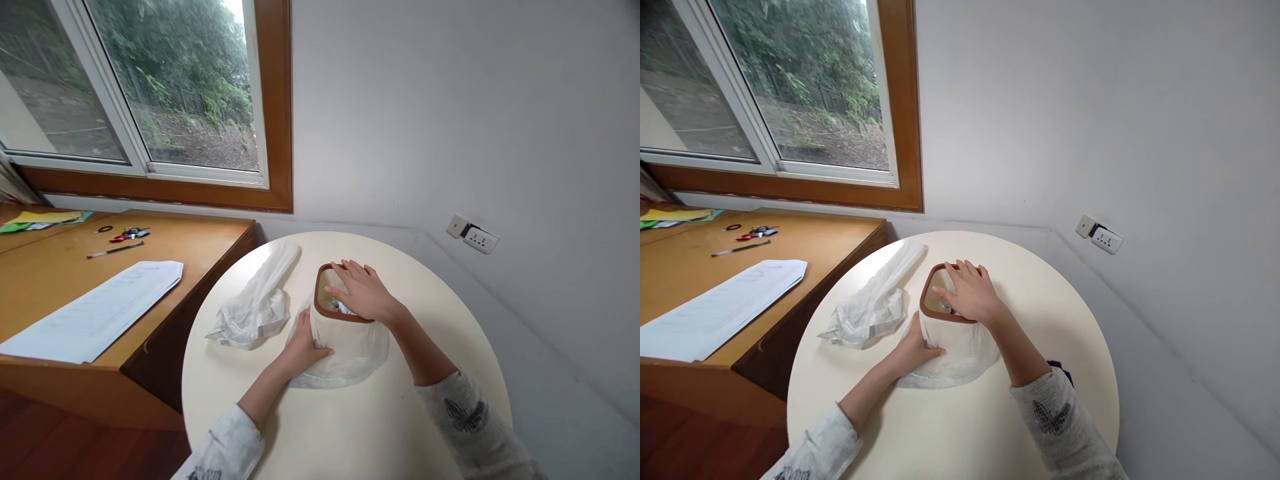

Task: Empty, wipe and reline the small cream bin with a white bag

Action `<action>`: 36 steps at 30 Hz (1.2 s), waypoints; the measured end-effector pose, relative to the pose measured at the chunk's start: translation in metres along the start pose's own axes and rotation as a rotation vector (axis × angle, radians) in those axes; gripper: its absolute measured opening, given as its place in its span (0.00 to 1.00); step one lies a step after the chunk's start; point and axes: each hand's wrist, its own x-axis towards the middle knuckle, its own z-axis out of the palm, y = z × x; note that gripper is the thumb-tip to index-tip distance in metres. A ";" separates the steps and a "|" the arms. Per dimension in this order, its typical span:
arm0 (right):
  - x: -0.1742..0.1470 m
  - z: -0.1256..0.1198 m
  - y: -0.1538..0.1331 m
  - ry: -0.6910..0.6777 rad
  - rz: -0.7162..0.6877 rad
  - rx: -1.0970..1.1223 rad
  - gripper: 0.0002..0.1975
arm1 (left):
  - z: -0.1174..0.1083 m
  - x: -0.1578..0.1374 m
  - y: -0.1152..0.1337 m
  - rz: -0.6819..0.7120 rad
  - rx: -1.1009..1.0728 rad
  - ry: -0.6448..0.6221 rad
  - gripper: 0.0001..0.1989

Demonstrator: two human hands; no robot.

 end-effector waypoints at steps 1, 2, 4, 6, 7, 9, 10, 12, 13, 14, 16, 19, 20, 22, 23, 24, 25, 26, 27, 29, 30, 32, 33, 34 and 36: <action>0.000 0.001 0.000 0.002 0.001 -0.006 0.35 | 0.000 0.000 0.000 -0.006 -0.005 0.000 0.49; 0.000 0.001 0.001 0.002 0.003 -0.013 0.36 | 0.000 0.000 -0.001 -0.012 -0.010 0.001 0.50; 0.000 0.002 0.001 0.003 0.005 -0.023 0.36 | 0.001 0.001 -0.001 -0.017 -0.015 0.005 0.50; 0.000 0.003 0.001 0.005 0.003 -0.024 0.36 | 0.001 0.001 -0.002 -0.014 -0.009 0.002 0.50; 0.001 0.003 0.001 0.007 0.003 -0.023 0.36 | 0.000 0.001 -0.002 -0.015 -0.005 -0.001 0.50; 0.001 0.003 0.001 0.005 0.000 -0.025 0.35 | 0.000 0.001 -0.001 -0.021 -0.005 -0.002 0.49; 0.001 0.003 0.001 0.004 -0.002 -0.028 0.35 | 0.000 0.001 -0.001 -0.024 -0.011 -0.003 0.49; 0.001 0.003 0.002 0.004 -0.003 -0.030 0.35 | 0.001 0.001 0.000 -0.028 -0.022 -0.002 0.50; 0.001 0.003 0.002 0.005 -0.004 -0.030 0.36 | 0.001 0.001 0.001 -0.027 -0.022 -0.003 0.50; 0.001 0.003 0.002 0.005 -0.004 -0.029 0.36 | 0.001 0.001 0.002 -0.027 -0.021 -0.004 0.50; 0.001 0.003 0.002 0.000 -0.001 -0.028 0.36 | -0.002 0.001 0.004 -0.034 -0.023 0.000 0.49; 0.001 0.003 0.002 -0.013 0.009 -0.023 0.35 | -0.015 -0.001 0.012 -0.038 -0.067 -0.059 0.50; 0.001 0.004 0.002 -0.017 0.012 -0.019 0.35 | -0.022 -0.001 0.015 -0.033 -0.096 -0.107 0.49; 0.001 0.004 0.002 -0.026 0.017 -0.012 0.35 | -0.036 -0.002 0.023 -0.035 -0.187 -0.212 0.46; 0.002 0.005 0.002 -0.029 0.018 -0.011 0.35 | -0.043 -0.002 0.027 -0.052 -0.236 -0.184 0.41; 0.002 0.005 0.002 -0.030 0.019 -0.011 0.35 | -0.049 0.000 0.032 -0.074 -0.272 -0.118 0.35; 0.002 0.006 0.002 -0.030 0.021 -0.013 0.35 | -0.055 0.002 0.038 -0.101 -0.294 -0.006 0.28; 0.003 0.006 0.002 -0.029 0.023 -0.016 0.35 | -0.060 0.005 0.046 -0.132 -0.305 0.120 0.23; 0.003 0.006 0.002 -0.027 0.023 -0.019 0.35 | -0.064 0.008 0.055 -0.162 -0.299 0.231 0.19; 0.003 0.007 0.002 -0.023 0.018 -0.022 0.34 | -0.070 0.017 0.078 -0.143 -0.246 0.384 0.16; 0.004 0.007 0.002 -0.022 0.015 -0.023 0.34 | -0.072 0.023 0.091 -0.082 -0.200 0.414 0.15; 0.004 0.007 0.002 -0.023 0.016 -0.026 0.35 | -0.071 0.034 0.115 0.050 -0.074 0.397 0.16; 0.004 0.007 0.002 -0.024 0.020 -0.028 0.35 | -0.068 0.040 0.125 0.109 -0.022 0.383 0.17; 0.003 0.007 0.002 -0.023 0.021 -0.032 0.35 | -0.064 0.046 0.133 0.148 0.030 0.343 0.18; 0.003 0.006 0.002 -0.017 0.011 -0.040 0.34 | -0.054 0.058 0.140 0.170 0.110 0.266 0.21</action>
